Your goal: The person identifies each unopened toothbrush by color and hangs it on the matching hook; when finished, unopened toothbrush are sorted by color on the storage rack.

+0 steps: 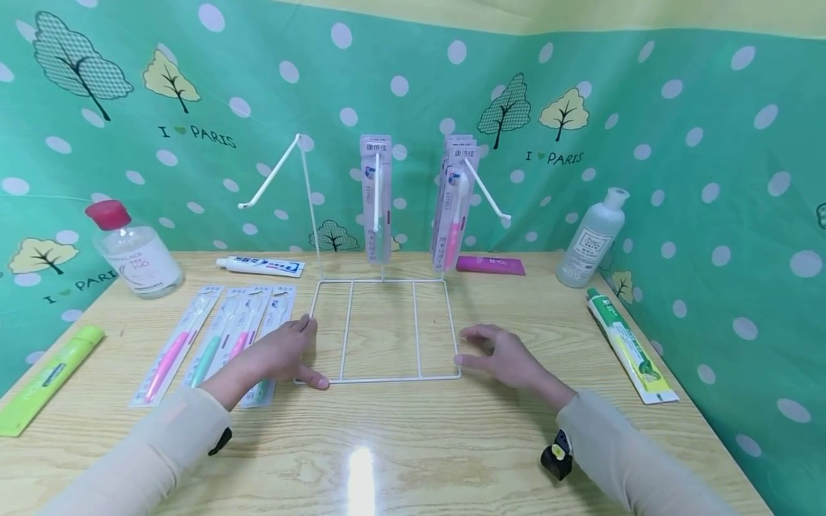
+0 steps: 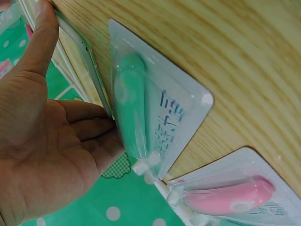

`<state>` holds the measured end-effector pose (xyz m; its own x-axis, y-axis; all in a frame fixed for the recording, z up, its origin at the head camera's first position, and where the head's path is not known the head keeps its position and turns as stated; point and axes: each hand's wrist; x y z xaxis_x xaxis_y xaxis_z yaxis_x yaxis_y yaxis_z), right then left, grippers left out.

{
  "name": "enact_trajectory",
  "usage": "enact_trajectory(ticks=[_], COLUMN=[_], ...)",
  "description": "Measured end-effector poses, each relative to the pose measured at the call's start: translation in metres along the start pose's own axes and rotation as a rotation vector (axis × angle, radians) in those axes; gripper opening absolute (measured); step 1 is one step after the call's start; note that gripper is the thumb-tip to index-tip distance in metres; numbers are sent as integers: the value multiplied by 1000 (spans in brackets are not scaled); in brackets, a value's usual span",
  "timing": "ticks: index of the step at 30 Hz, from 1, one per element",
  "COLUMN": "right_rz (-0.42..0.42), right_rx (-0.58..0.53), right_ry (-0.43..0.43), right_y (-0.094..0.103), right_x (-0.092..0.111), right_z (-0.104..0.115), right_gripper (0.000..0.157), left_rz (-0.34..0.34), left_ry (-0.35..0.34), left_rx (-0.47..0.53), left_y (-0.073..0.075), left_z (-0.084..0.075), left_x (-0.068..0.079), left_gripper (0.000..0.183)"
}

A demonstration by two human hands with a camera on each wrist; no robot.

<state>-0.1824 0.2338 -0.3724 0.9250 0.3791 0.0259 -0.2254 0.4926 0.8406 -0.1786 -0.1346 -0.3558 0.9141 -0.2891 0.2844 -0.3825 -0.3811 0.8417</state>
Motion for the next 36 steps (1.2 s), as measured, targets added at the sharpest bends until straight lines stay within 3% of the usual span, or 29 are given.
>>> enact_trajectory(ticks=[8, 13, 29, 36], right_rz=[2, -18, 1, -1], right_rx=[204, 273, 292, 290], right_ry=[65, 80, 38, 39], right_y=[-13, -18, -18, -18], right_x=[3, 2, 2, 1], right_z=[4, 6, 9, 11], right_gripper=[74, 79, 80, 80], left_rz=[4, 9, 31, -31], left_ry=[4, 6, 0, -91], left_rx=[-10, -9, 2, 49], left_y=[0, 1, 3, 3], left_z=[0, 1, 1, 12], left_x=[0, 0, -2, 4], left_gripper=[125, 125, 124, 120])
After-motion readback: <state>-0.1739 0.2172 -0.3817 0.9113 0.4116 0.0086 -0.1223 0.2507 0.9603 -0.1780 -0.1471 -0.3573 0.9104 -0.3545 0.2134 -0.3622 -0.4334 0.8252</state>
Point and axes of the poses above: each hand's wrist, its own x-axis away from the middle knuckle, its own y-axis out of the back of the hand, z = x × y, and after that the axes turned 14 degrees about x, right-handed
